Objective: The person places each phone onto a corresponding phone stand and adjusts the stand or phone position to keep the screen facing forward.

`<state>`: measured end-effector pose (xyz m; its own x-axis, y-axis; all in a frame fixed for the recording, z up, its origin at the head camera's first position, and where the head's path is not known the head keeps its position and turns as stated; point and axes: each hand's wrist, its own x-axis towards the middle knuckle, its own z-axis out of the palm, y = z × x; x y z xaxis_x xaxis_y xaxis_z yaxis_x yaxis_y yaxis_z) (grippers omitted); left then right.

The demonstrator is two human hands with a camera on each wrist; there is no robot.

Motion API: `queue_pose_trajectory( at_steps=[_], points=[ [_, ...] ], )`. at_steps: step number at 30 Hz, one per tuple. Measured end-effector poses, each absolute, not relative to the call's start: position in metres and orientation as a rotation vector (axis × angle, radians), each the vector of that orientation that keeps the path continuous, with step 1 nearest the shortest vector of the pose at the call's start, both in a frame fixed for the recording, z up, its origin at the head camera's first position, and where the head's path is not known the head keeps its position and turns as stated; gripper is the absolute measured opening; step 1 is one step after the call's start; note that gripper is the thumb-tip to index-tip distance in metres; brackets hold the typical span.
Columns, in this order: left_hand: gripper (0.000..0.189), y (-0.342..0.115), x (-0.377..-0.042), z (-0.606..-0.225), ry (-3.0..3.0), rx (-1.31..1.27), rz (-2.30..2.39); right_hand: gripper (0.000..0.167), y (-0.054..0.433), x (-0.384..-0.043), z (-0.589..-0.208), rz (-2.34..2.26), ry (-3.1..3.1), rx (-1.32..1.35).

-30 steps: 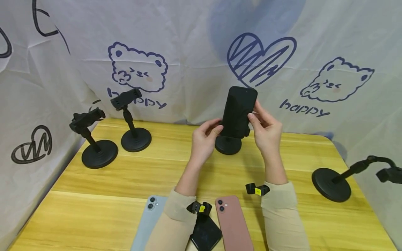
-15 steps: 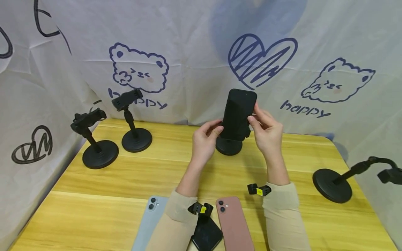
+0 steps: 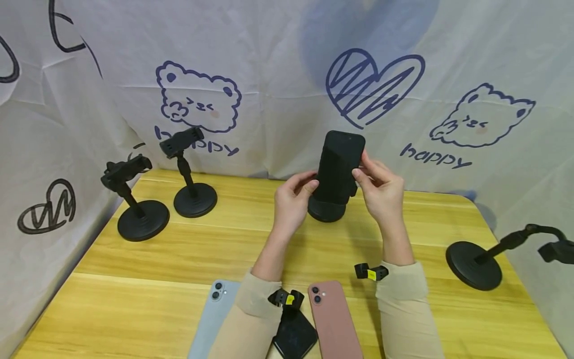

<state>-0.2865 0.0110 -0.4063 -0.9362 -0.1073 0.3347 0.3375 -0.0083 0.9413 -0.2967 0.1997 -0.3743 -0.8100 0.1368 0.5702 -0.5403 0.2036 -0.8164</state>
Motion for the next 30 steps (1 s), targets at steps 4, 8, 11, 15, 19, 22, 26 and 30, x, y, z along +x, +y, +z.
queue_pose_trajectory(
  at_steps=[4,8,11,15,19,22,26,30],
  points=[
    [0.028,0.0102,-0.2868,-0.4069,-1.966,-0.235,-2.025,0.041,0.2013,-0.2969,-0.3742,1.647,-1.974,0.368],
    [0.028,0.0096,-0.2870,-0.4070,-1.963,-0.237,-2.026,0.042,0.2024,-0.2973,-0.3732,1.639,-1.997,0.353],
    [0.028,0.0093,-0.2867,-0.4066,-1.958,-0.248,-2.026,0.046,0.2015,-0.2975,-0.3716,1.643,-2.006,0.348],
    [0.029,0.0086,-0.2866,-0.4065,-1.958,-0.278,-2.017,0.055,0.1992,-0.2976,-0.3706,1.647,-2.012,0.358],
    [0.029,0.0080,-0.2869,-0.4071,-1.969,-0.292,-2.008,0.057,0.1978,-0.2982,-0.3719,1.618,-2.031,0.347],
    [0.028,0.0081,-0.2870,-0.4073,-1.973,-0.290,-2.011,0.055,0.1977,-0.2984,-0.3724,1.598,-2.042,0.335],
    [0.029,0.0088,-0.2865,-0.4071,-1.978,-0.283,-2.021,0.055,0.1983,-0.2977,-0.3720,1.580,-2.046,0.337],
    [0.029,0.0092,-0.2865,-0.4068,-1.984,-0.274,-2.017,0.056,0.1998,-0.2976,-0.3722,1.577,-2.043,0.357]
  ],
)
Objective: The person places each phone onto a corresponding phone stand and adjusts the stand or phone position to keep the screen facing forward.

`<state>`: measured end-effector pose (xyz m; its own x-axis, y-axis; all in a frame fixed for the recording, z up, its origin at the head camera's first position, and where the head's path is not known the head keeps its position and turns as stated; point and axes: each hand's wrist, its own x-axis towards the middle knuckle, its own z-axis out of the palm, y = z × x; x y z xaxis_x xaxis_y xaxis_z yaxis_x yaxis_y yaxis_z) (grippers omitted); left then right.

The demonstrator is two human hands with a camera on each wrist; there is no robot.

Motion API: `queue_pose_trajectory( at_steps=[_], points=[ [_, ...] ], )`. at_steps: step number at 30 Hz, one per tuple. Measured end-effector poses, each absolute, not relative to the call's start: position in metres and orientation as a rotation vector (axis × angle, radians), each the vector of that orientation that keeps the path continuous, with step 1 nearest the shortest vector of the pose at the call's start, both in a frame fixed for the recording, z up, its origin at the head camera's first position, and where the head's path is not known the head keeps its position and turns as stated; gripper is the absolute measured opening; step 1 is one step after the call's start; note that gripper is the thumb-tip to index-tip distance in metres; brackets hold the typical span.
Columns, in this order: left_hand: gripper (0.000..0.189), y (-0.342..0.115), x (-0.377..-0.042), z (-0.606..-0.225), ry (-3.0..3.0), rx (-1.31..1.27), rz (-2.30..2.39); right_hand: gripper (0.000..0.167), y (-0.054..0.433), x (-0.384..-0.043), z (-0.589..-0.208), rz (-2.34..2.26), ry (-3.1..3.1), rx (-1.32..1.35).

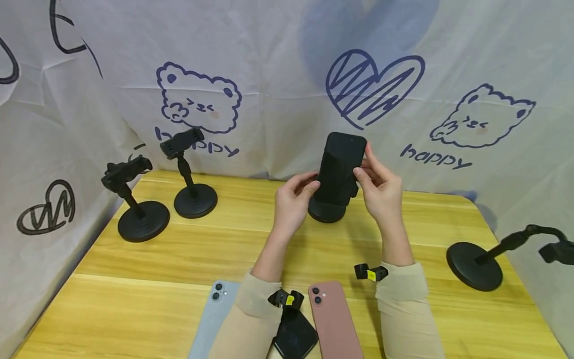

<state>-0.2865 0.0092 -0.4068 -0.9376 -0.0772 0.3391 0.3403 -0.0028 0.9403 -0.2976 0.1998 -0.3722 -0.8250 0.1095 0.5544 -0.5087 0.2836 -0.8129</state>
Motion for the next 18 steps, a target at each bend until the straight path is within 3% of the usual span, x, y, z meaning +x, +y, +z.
queue_pose_trajectory(
  at_steps=[18],
  points=[
    [0.028,0.0089,-0.2866,-0.4077,-1.986,-0.267,-1.992,0.054,0.2066,-0.2954,-0.3707,1.561,-2.090,0.439]
  ],
)
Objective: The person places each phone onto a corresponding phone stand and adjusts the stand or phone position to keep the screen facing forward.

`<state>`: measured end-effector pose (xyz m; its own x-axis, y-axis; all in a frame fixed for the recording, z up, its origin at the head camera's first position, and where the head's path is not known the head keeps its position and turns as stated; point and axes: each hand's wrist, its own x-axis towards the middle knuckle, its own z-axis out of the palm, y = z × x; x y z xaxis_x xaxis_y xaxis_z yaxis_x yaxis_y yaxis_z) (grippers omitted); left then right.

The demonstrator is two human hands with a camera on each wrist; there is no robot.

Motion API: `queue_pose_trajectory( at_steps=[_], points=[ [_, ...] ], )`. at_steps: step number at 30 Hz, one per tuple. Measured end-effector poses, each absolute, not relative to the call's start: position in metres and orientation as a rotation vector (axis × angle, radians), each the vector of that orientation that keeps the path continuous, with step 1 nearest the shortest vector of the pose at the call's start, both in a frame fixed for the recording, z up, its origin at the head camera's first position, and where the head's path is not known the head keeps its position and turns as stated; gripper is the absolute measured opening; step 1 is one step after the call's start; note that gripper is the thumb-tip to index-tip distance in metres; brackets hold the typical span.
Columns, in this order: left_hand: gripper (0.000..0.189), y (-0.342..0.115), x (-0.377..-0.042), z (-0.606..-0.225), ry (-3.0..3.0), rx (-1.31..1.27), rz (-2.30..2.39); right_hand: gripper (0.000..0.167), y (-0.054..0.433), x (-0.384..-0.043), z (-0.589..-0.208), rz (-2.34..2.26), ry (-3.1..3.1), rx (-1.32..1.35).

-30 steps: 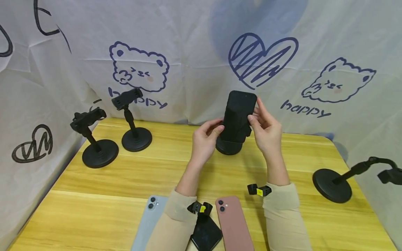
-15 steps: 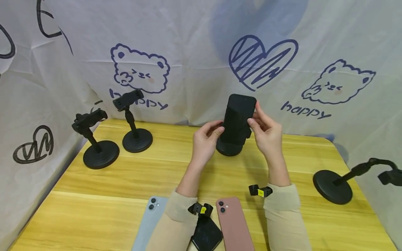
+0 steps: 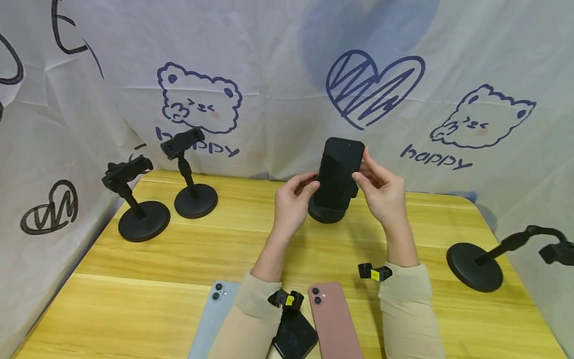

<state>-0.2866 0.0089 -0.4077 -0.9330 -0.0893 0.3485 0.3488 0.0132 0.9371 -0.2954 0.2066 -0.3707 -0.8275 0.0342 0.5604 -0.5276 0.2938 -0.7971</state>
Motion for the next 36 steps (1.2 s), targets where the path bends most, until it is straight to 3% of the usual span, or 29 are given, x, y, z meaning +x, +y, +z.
queue_pose_trajectory(
  at_steps=[22,36],
  points=[
    [0.027,0.0085,-0.2873,-0.4100,-1.989,-0.283,-1.983,0.055,0.2144,-0.2954,-0.3733,1.546,-2.146,0.524],
    [0.030,0.0089,-0.2866,-0.4088,-1.981,-0.270,-2.052,0.048,0.2127,-0.2911,-0.3732,1.554,-2.095,0.402]
  ],
)
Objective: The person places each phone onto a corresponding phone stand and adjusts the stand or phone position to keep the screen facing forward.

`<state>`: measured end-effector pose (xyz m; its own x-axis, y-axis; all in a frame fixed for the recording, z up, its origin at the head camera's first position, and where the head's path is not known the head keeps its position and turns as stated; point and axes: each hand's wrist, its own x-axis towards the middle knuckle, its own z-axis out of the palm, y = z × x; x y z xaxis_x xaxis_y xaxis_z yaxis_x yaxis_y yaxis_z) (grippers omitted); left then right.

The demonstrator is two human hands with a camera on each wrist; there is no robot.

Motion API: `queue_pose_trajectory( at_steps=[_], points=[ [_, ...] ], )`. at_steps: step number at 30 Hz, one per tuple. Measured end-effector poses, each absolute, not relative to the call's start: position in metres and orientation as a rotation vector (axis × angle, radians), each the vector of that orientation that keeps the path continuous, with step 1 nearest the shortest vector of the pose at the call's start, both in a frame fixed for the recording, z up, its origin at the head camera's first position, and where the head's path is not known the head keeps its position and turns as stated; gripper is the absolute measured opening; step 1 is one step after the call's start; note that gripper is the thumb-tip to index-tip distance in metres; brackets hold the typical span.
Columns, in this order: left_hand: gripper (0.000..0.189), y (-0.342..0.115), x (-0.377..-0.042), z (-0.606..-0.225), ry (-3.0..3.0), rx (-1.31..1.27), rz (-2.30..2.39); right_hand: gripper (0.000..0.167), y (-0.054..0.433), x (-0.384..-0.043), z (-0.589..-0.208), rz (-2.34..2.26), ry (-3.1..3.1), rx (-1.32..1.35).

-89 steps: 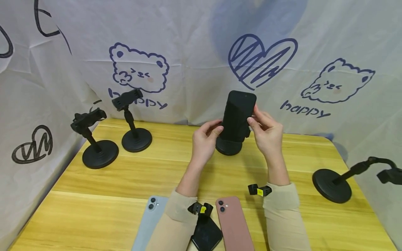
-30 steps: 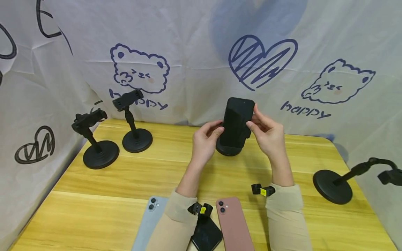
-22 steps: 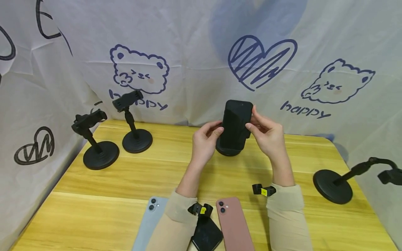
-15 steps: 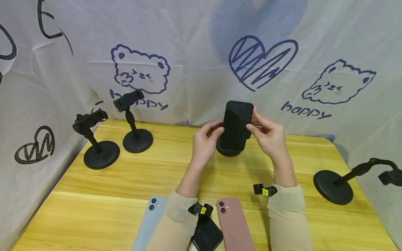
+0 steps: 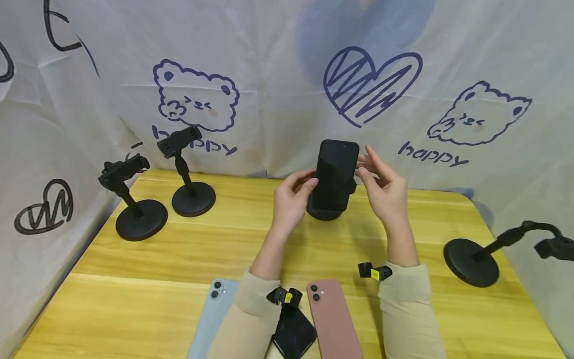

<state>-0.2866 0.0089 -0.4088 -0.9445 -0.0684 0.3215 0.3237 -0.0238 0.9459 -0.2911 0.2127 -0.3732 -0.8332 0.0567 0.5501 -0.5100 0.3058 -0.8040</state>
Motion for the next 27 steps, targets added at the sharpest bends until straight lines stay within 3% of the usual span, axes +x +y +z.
queue_pose_trajectory(
  at_steps=[11,22,27],
  points=[
    [0.030,0.008,-0.287,-0.407,-1.976,-0.274,-2.070,0.039,0.230,-0.264,-0.370,1.410,-1.881,0.075],
    [0.032,0.010,-0.288,-0.407,-1.968,-0.275,-2.076,0.014,0.300,-0.274,-0.417,1.575,-1.277,-0.489],
    [0.032,0.010,-0.288,-0.406,-1.970,-0.273,-2.080,0.008,0.321,-0.272,-0.429,1.623,-0.958,-0.620]
  ],
)
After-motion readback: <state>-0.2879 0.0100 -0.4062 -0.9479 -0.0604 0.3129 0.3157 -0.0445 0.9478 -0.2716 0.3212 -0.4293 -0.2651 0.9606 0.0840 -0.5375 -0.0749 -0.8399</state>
